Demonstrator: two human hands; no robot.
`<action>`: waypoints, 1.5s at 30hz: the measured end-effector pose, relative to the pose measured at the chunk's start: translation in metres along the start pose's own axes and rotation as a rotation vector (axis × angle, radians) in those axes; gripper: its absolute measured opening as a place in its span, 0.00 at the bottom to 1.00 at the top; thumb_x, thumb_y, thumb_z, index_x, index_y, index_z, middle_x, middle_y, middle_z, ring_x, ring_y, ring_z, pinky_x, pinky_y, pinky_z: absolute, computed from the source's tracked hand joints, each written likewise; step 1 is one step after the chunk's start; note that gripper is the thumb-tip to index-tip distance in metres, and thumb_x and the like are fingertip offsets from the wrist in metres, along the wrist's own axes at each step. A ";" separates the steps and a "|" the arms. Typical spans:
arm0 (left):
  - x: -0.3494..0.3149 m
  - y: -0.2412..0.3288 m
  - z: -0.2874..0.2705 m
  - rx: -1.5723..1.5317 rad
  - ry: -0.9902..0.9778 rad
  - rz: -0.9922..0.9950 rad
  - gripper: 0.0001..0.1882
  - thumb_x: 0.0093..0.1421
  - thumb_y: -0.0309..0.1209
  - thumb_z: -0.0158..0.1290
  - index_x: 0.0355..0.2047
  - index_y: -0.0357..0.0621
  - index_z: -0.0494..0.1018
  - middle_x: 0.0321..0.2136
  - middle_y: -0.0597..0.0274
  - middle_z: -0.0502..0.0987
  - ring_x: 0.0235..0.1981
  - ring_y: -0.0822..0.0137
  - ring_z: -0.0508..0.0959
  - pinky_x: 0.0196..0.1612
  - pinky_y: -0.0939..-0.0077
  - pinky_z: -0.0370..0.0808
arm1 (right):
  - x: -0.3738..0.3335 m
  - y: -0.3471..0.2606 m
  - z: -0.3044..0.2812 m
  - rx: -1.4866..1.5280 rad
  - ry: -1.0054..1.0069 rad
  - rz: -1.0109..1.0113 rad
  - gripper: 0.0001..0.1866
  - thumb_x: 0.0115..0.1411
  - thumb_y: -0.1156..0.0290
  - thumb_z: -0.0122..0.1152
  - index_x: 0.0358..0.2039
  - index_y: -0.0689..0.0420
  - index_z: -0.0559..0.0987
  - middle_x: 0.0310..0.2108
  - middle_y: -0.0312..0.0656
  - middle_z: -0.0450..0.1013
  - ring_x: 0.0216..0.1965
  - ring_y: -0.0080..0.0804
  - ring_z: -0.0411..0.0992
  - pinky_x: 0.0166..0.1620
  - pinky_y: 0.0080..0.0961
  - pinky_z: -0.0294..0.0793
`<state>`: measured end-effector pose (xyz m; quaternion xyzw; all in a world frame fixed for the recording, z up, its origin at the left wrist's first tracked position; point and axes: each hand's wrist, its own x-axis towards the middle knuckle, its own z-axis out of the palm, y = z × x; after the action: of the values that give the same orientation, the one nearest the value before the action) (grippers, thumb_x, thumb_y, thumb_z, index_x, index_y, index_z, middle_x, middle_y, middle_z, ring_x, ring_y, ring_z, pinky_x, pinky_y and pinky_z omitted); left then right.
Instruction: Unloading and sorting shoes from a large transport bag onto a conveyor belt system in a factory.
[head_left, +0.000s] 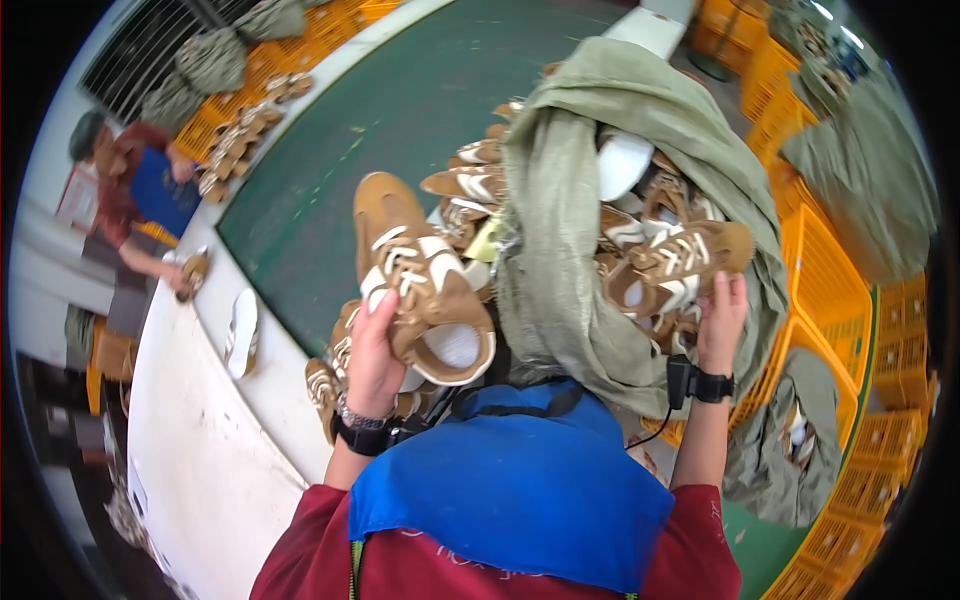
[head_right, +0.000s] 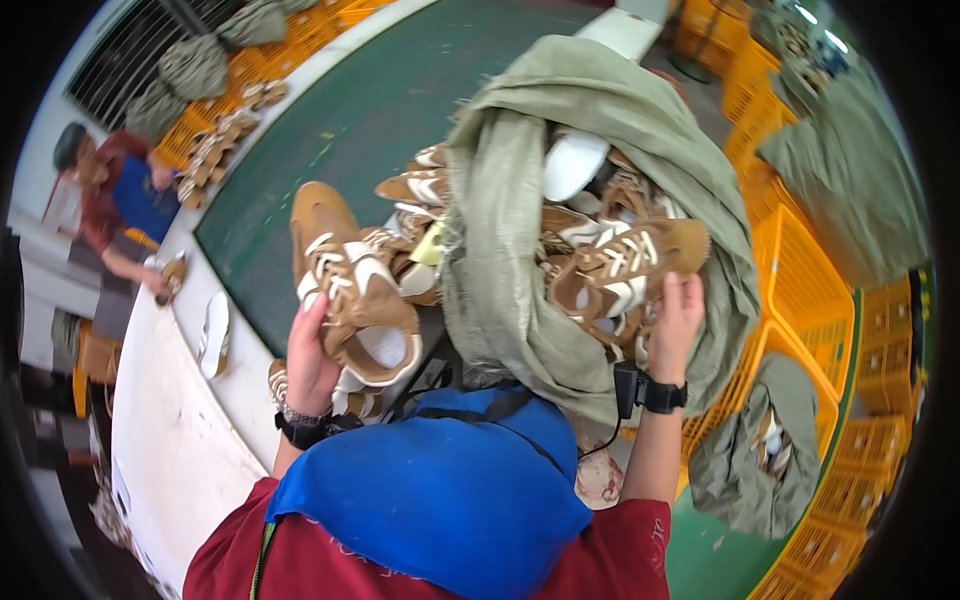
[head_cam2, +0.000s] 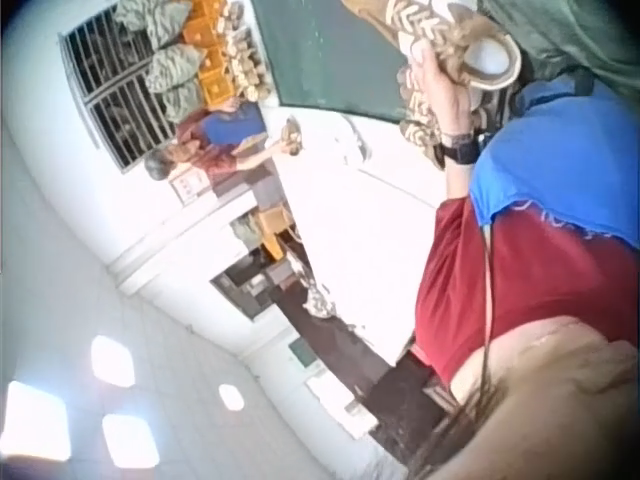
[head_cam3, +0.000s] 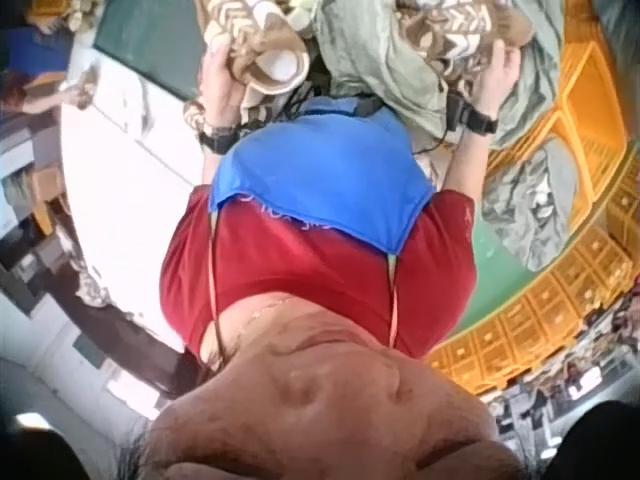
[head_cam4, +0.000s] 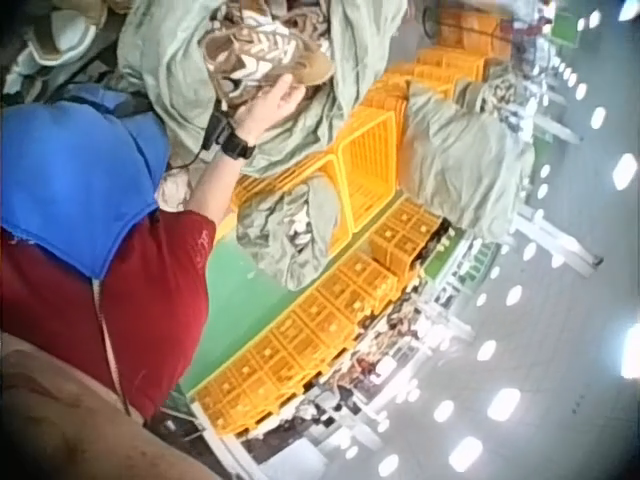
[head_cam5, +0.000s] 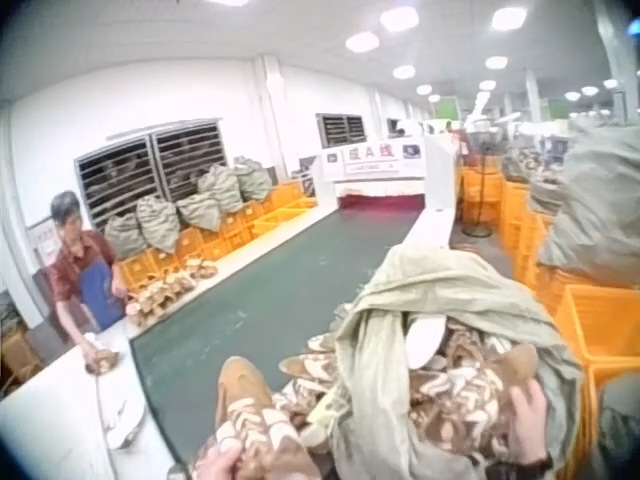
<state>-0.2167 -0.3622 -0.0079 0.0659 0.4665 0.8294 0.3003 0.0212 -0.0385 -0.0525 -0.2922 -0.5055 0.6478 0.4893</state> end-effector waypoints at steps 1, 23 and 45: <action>-0.002 0.001 0.000 -0.013 -0.002 0.019 0.20 0.60 0.30 0.46 0.52 0.39 0.60 0.45 0.60 0.70 0.44 0.68 0.72 0.47 0.73 0.69 | 0.002 -0.009 0.014 0.125 0.042 0.034 0.10 0.61 0.72 0.49 0.43 0.60 0.69 0.39 0.35 0.71 0.38 0.20 0.69 0.40 0.17 0.68; -0.134 0.028 -0.134 -0.179 0.570 0.390 0.18 0.62 0.31 0.42 0.51 0.37 0.61 0.44 0.57 0.71 0.44 0.66 0.73 0.47 0.71 0.70 | -0.036 0.113 0.331 -1.083 -1.657 -0.472 0.28 0.55 0.58 0.54 0.54 0.57 0.65 0.49 0.57 0.62 0.49 0.52 0.64 0.50 0.35 0.65; -0.051 0.026 -0.018 0.036 0.111 0.216 0.23 0.59 0.31 0.45 0.54 0.37 0.57 0.48 0.56 0.68 0.48 0.64 0.69 0.51 0.70 0.66 | 0.123 0.072 0.048 -0.425 -0.475 0.568 0.23 0.59 0.57 0.53 0.50 0.56 0.67 0.40 0.42 0.71 0.33 0.27 0.73 0.36 0.22 0.75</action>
<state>-0.1937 -0.4140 0.0115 0.0753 0.4873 0.8508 0.1818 -0.0882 0.0576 -0.0906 -0.3568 -0.6260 0.6874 0.0904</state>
